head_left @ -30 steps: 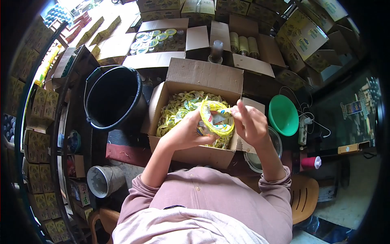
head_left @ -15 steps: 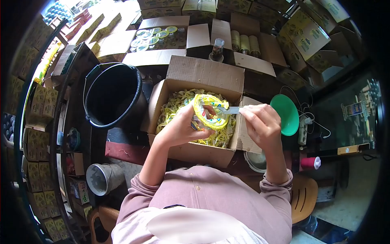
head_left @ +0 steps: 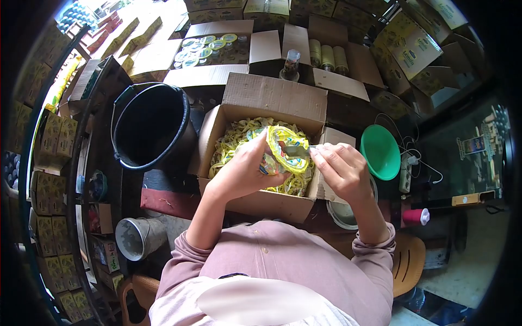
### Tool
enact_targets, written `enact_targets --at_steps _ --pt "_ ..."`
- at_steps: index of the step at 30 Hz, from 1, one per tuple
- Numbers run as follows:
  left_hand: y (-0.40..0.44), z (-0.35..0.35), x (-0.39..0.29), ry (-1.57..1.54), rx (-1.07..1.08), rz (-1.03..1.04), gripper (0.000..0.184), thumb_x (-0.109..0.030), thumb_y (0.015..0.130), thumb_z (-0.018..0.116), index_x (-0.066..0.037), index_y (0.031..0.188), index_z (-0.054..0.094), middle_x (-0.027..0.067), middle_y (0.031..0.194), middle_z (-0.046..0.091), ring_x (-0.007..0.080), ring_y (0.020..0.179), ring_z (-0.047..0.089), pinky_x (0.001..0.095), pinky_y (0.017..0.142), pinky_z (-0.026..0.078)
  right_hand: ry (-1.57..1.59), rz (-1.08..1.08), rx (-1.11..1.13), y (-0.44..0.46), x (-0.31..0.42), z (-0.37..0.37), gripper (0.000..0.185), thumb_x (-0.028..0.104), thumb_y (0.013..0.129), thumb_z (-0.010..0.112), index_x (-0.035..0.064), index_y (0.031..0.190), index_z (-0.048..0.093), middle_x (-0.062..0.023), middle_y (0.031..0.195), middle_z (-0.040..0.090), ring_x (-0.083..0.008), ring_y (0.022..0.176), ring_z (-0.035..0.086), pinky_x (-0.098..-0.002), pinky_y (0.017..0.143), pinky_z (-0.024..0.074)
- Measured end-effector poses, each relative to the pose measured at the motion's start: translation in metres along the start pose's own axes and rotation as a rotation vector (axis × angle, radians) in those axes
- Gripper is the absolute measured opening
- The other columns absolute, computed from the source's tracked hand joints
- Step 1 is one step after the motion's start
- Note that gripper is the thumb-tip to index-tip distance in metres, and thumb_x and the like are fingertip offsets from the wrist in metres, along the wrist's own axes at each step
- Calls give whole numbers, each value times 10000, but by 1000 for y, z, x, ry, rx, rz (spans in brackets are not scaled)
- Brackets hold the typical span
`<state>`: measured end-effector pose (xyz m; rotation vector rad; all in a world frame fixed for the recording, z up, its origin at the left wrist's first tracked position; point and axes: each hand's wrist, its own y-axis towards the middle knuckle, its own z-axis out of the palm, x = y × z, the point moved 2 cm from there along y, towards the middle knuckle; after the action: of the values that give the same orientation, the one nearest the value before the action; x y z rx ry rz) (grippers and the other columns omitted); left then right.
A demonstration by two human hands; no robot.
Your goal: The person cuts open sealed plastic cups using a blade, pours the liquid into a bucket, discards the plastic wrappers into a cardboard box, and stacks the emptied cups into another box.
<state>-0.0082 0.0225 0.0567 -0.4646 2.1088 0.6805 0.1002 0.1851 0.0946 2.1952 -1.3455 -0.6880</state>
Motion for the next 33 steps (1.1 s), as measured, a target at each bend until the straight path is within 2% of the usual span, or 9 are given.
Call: enact_targets --at_steps 4,11,16,19,22,26,29,32,33 --pt "1 0 -4 -16 52 -42 626 -203 640 745 45 1118 427 206 985 562 340 943 550 370 803 437 -5 -12 27 -4 -3 4 236 93 653 595 -17 860 619 -100 833 620 -203 786 608 -320 701 501" --pt "0 4 0 39 49 -16 628 -216 645 746 28 1131 432 196 996 555 337 944 544 365 814 433 41 -30 -18 -5 -7 13 206 66 631 617 -7 824 610 -106 832 623 -209 785 612 -326 702 503" --pt "3 -1 -4 -50 56 -26 602 -195 645 741 22 1122 445 186 987 559 335 924 548 356 810 434 52 -10 -12 -6 -8 7 199 60 626 624 -4 814 613 -97 816 627 -205 776 615 -322 700 505" --pt "3 0 -5 -50 63 -30 589 -186 645 738 21 1116 450 177 970 563 330 908 552 353 803 435 46 -17 -42 -3 -10 8 190 25 622 606 -8 808 626 -88 766 621 -210 734 623 -307 637 501" --pt "4 2 -5 -78 76 -17 571 -186 650 733 20 1107 459 166 956 566 314 900 558 350 798 435 23 -14 -22 -3 -11 8 189 53 617 627 -5 796 615 -93 806 626 -203 775 617 -315 690 510" --pt "3 4 2 -158 121 28 551 -197 654 733 17 1092 476 160 956 568 298 894 563 345 795 437 49 -46 -64 -7 -12 12 168 55 616 629 -2 772 606 -94 809 625 -202 786 620 -321 699 513" --pt "3 6 8 -238 160 21 549 -198 652 728 14 1096 484 151 960 569 252 889 564 325 794 439 78 -64 -88 -9 -12 14 150 59 616 628 4 753 598 -93 810 624 -201 795 622 -323 703 514" --pt "5 7 7 -319 231 100 554 -190 649 713 8 1111 481 128 968 569 192 873 554 303 797 440 84 -79 -117 -8 -10 16 131 58 617 626 9 734 593 -90 807 622 -200 798 623 -320 699 516" --pt "5 8 6 -413 245 33 464 -132 631 697 1 1045 533 64 950 573 144 856 527 269 811 427 83 -86 -127 -7 -9 17 125 58 618 625 9 728 592 -89 805 621 -200 798 623 -318 695 517"
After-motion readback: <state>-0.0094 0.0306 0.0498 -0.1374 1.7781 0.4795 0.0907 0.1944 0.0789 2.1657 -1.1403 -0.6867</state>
